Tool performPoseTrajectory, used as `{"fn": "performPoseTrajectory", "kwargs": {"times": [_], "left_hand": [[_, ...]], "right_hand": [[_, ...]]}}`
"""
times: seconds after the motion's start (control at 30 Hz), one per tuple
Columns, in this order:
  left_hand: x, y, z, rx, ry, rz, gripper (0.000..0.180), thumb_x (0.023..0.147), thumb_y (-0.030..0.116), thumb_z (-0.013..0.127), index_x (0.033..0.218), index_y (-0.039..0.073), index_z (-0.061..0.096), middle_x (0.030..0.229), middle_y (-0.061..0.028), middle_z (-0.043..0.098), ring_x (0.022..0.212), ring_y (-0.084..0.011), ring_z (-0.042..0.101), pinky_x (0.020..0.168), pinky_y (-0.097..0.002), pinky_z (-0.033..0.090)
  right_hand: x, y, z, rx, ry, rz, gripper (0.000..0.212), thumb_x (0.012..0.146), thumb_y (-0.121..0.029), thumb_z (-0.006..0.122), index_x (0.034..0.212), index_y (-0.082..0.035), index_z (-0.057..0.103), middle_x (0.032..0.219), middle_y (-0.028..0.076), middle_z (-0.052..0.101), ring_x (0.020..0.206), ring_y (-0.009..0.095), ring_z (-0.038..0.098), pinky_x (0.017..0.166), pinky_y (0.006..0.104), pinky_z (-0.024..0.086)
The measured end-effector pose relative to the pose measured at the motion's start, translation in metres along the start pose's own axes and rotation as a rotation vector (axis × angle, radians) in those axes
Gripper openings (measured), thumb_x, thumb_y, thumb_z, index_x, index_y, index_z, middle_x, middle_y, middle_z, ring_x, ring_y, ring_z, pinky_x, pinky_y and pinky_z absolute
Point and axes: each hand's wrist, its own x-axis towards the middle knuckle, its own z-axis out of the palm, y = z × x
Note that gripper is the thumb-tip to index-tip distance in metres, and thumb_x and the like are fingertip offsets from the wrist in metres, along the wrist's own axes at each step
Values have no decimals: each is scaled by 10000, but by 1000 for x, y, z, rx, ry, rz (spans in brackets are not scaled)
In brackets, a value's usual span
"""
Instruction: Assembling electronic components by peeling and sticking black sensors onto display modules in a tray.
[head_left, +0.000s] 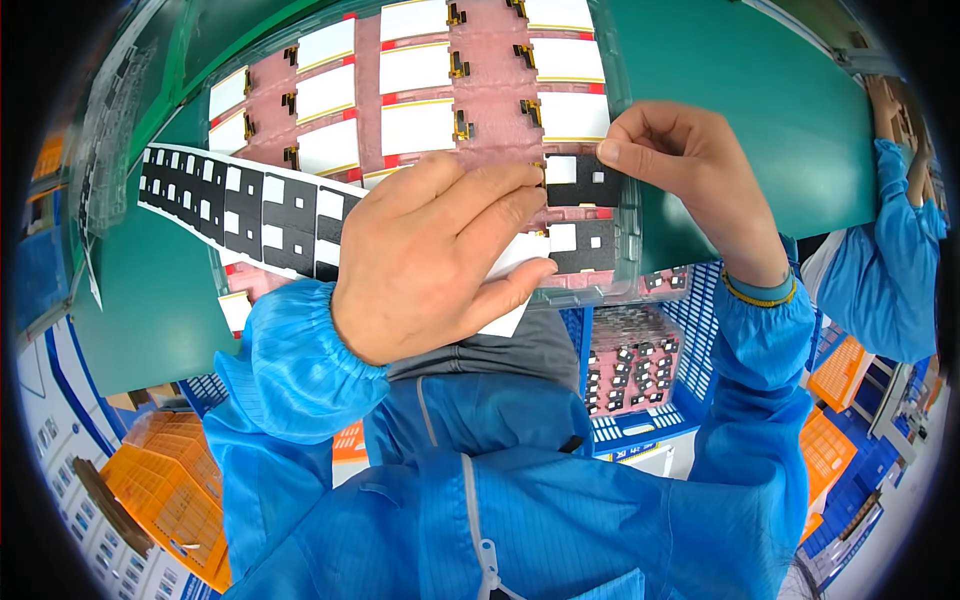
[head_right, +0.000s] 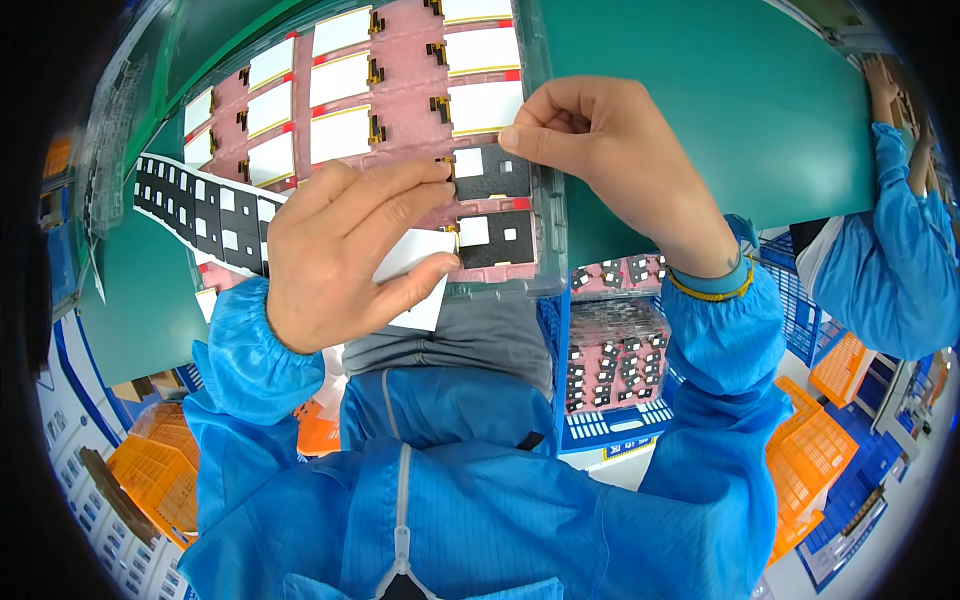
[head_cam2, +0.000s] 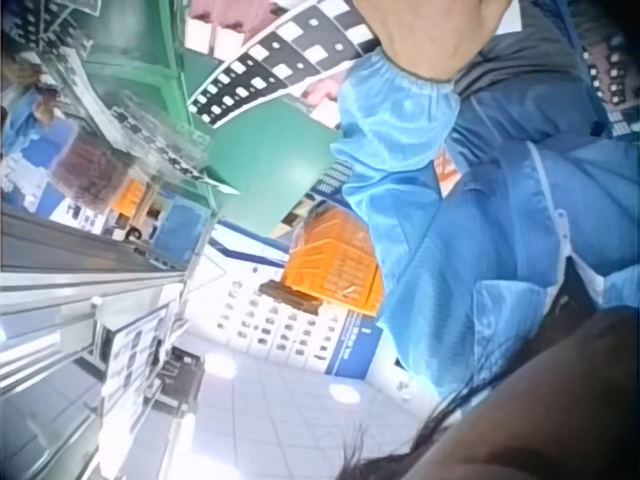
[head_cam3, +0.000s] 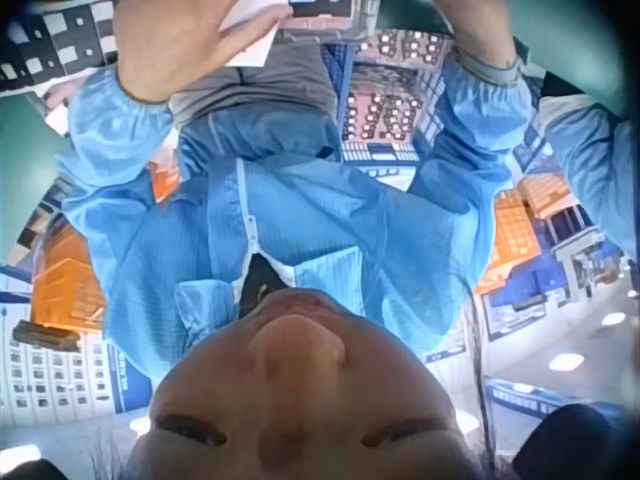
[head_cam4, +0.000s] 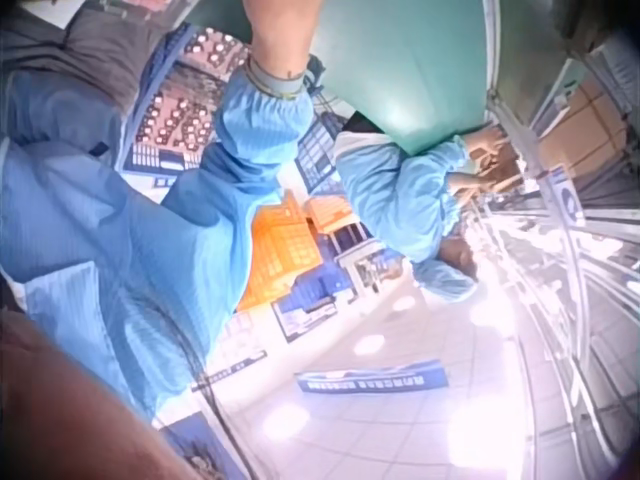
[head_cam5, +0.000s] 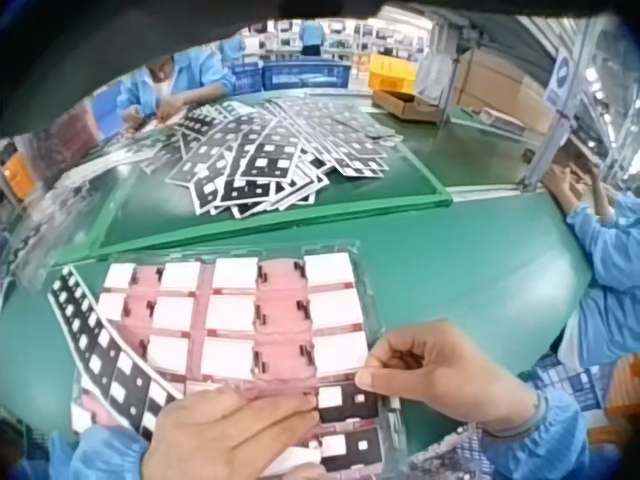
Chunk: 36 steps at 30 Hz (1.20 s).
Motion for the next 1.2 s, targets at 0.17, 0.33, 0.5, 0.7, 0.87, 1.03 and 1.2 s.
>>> {"fn": "performPoseTrajectory", "kwargs": {"times": [0.17,0.33,0.5,0.7,0.87,1.03,1.2], "left_hand": [[0,-1,0,2,-7,1,467,728,260,834,1131,59,711,1193,-48,694,809,-238,577,702,-328,508],[-1,-1,0,1,-9,-2,458,734,256,829,1129,56,712,1188,-52,694,818,-242,580,707,-332,510],[0,-2,0,2,-9,1,442,742,241,822,1125,51,712,1183,-57,695,826,-246,587,717,-337,514],[-1,-1,1,6,-12,2,435,744,231,820,1124,51,712,1184,-65,696,850,-251,598,725,-340,515],[-1,-2,2,3,-11,-6,439,745,226,817,1138,62,711,1186,-58,694,854,-246,596,732,-338,514],[-2,-2,1,36,-30,15,448,752,224,806,1171,99,709,1185,-31,686,848,-231,583,732,-331,510],[-2,-1,2,60,-9,2,451,754,224,798,1186,122,713,1183,-23,684,840,-225,576,727,-327,506]], "right_hand": [[-1,0,2,-26,10,9,221,918,-200,754,889,12,698,732,-32,581,675,40,479,581,231,357],[-1,-1,4,-37,19,-24,205,918,-182,753,883,12,696,735,-34,587,677,35,478,585,227,367],[-3,-2,6,-37,36,-32,191,919,-168,752,886,12,697,747,-25,605,680,36,489,593,223,383],[-3,1,8,-46,57,-71,188,918,-163,752,879,10,690,732,-25,596,668,35,482,572,226,375],[-3,5,14,-116,93,-113,191,914,-151,753,845,4,667,685,-38,531,636,36,426,538,247,339],[-4,10,21,-164,186,-176,161,893,-112,742,828,-6,639,651,-28,466,614,64,390,529,269,332],[-8,10,28,-230,245,-222,154,885,-93,731,829,-15,611,667,-3,468,612,96,403,539,285,358]]}}
